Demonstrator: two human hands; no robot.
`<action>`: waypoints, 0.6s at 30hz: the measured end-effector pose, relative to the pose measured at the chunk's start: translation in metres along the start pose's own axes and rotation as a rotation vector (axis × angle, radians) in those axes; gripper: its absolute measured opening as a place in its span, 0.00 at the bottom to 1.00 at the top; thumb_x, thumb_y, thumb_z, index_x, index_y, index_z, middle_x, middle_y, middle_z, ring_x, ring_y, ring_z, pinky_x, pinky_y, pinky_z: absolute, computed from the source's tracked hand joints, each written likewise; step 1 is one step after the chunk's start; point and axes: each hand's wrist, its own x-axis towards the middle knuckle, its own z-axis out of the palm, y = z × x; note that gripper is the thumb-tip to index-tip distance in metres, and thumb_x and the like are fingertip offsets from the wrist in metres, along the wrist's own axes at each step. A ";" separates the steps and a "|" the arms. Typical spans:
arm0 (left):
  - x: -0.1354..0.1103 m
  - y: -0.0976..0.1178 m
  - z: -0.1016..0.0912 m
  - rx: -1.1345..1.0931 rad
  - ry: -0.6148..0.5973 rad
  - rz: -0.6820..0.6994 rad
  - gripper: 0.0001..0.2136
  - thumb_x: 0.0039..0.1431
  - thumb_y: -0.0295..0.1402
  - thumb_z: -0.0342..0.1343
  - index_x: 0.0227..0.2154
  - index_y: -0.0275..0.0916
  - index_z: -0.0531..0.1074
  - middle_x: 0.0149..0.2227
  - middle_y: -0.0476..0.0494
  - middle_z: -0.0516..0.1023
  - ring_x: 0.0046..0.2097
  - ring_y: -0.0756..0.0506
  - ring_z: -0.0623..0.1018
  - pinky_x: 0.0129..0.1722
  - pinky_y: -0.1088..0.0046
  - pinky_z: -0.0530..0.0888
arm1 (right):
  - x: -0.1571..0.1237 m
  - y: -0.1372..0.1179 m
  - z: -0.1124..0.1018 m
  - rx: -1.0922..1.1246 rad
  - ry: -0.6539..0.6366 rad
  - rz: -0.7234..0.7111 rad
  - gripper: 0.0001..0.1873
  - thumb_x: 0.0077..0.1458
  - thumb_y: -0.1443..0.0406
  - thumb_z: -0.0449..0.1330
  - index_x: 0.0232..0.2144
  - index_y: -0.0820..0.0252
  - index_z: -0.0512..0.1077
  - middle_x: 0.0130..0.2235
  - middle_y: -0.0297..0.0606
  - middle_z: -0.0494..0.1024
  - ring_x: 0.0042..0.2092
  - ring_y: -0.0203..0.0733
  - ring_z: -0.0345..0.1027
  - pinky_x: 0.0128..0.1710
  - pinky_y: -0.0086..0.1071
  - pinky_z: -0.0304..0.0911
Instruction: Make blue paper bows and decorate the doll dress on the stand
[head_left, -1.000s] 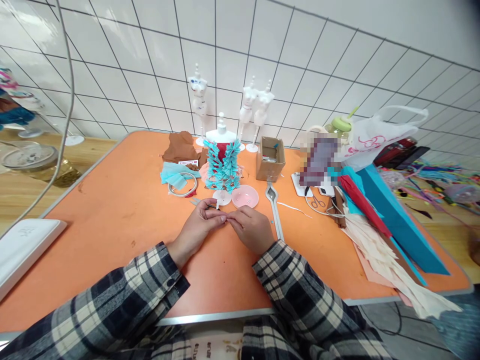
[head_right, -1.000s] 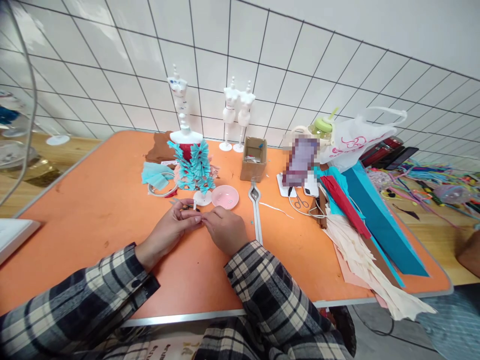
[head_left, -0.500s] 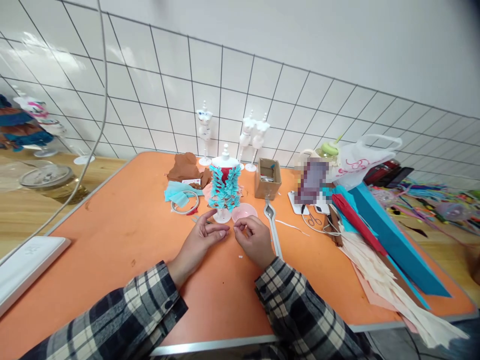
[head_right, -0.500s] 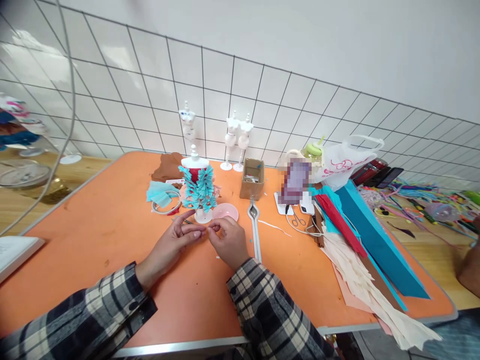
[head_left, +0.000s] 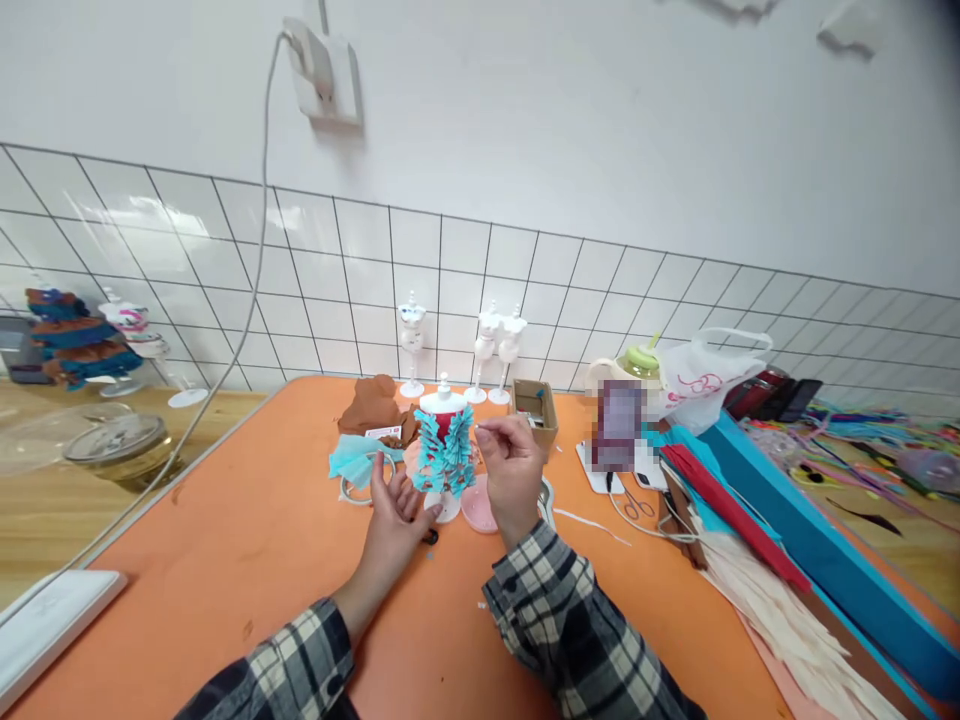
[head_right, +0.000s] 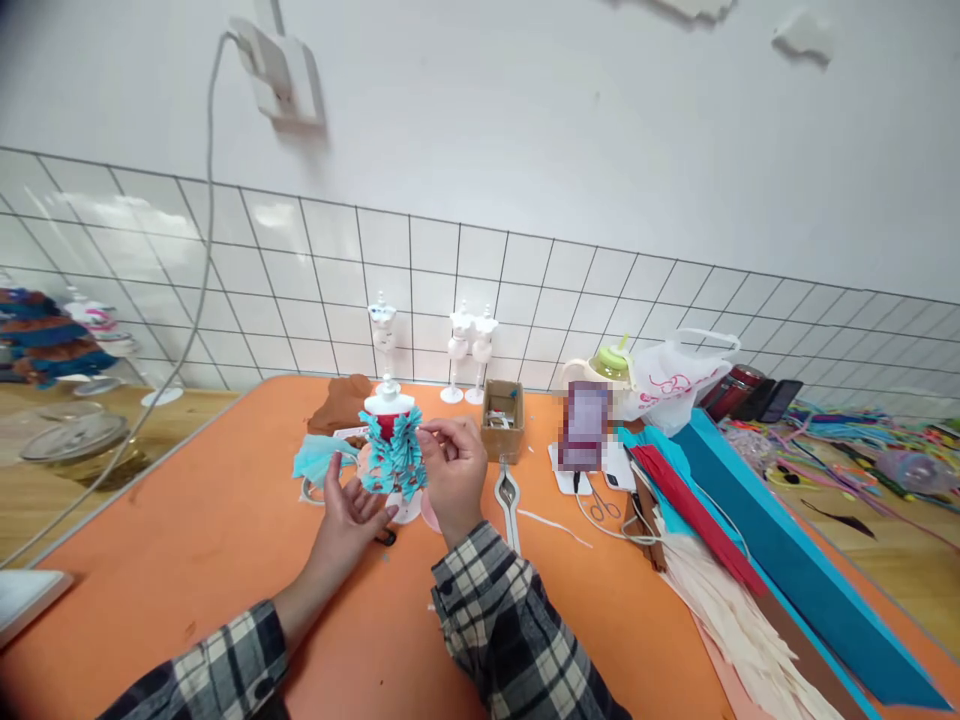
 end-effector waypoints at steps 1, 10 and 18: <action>0.000 0.000 0.003 0.007 -0.024 0.023 0.54 0.45 0.30 0.66 0.65 0.56 0.31 0.62 0.36 0.59 0.61 0.40 0.68 0.60 0.54 0.64 | 0.000 0.002 0.004 0.007 0.007 0.006 0.06 0.54 0.63 0.63 0.30 0.60 0.75 0.30 0.33 0.67 0.29 0.33 0.60 0.27 0.28 0.58; 0.005 0.011 0.019 0.109 0.069 0.045 0.50 0.48 0.26 0.60 0.67 0.50 0.33 0.59 0.36 0.68 0.55 0.40 0.75 0.52 0.61 0.74 | 0.000 0.018 0.010 -0.013 -0.029 0.000 0.05 0.55 0.64 0.62 0.31 0.59 0.75 0.31 0.33 0.68 0.30 0.35 0.62 0.28 0.29 0.59; 0.010 0.017 0.027 0.217 0.109 0.013 0.46 0.46 0.22 0.59 0.66 0.45 0.43 0.54 0.37 0.74 0.45 0.42 0.81 0.43 0.66 0.78 | 0.003 0.022 0.010 -0.051 -0.029 -0.043 0.03 0.54 0.66 0.63 0.30 0.59 0.75 0.30 0.34 0.70 0.32 0.36 0.64 0.32 0.30 0.61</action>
